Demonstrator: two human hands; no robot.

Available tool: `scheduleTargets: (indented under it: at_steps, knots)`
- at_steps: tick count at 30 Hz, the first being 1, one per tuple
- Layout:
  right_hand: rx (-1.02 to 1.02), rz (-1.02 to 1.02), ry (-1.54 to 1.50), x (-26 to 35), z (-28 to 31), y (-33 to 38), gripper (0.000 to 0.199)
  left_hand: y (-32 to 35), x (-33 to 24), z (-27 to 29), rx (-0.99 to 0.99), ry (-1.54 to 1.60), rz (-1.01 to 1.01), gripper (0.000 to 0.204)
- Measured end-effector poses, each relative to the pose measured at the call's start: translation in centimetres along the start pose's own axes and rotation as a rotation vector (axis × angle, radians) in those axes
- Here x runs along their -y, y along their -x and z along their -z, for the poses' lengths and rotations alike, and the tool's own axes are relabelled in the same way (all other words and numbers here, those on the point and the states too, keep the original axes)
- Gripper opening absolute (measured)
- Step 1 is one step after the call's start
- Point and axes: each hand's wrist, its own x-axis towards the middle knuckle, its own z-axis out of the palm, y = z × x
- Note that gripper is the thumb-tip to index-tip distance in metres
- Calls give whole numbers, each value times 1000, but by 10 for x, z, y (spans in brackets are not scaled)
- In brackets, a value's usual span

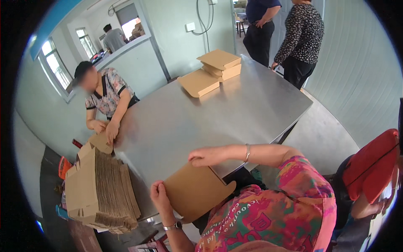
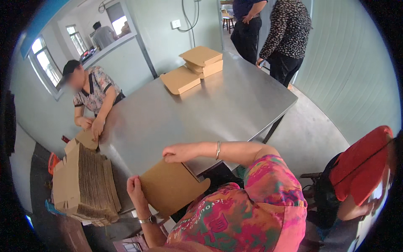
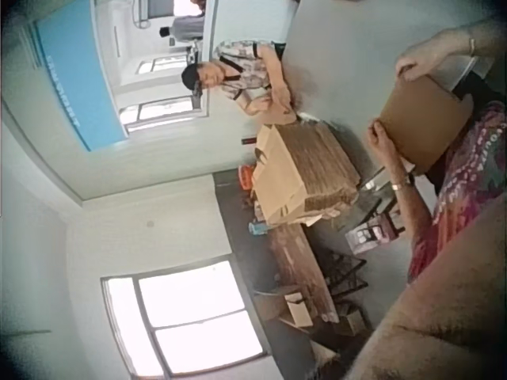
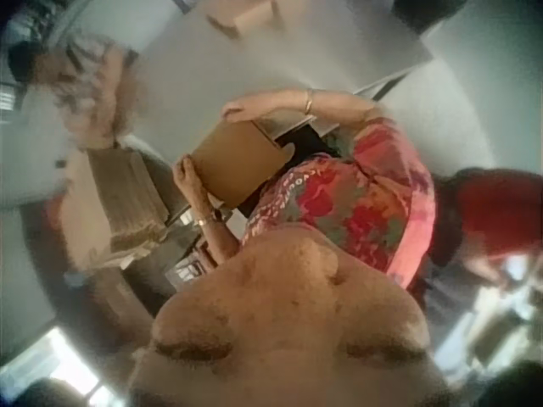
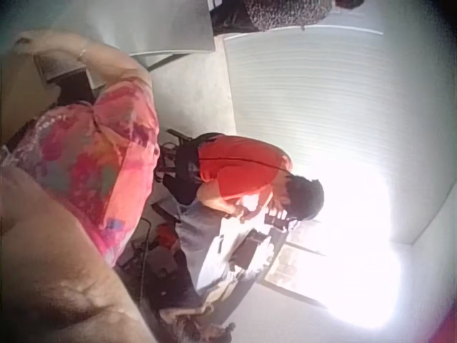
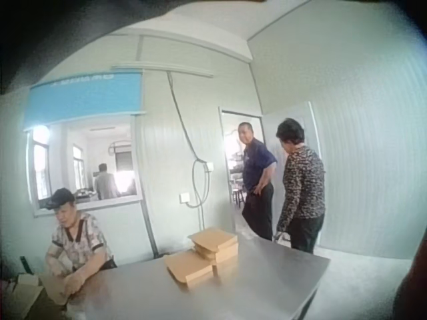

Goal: The person takes flat cardboard blanks from a stack, folds the sides and flaps by hand to assemble boxes, and stacks the completed boxes on the table.

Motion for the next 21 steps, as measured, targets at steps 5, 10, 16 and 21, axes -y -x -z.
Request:
scheduleTargets:
  at_steps: [5,10,16,21]
  knots:
    - [-207,26,-477,21,5,13,79,-13,-12,7,-134,214,71,11]
    - [-84,-93,-354,-16,2,5,79,-31,11,-2,-23,-5,2,12]
    - [-252,-102,-556,-43,12,21,70,-56,14,-31,82,-93,40,23]
    - [-649,44,-752,-70,71,52,63,-79,0,-47,-31,43,-62,52]
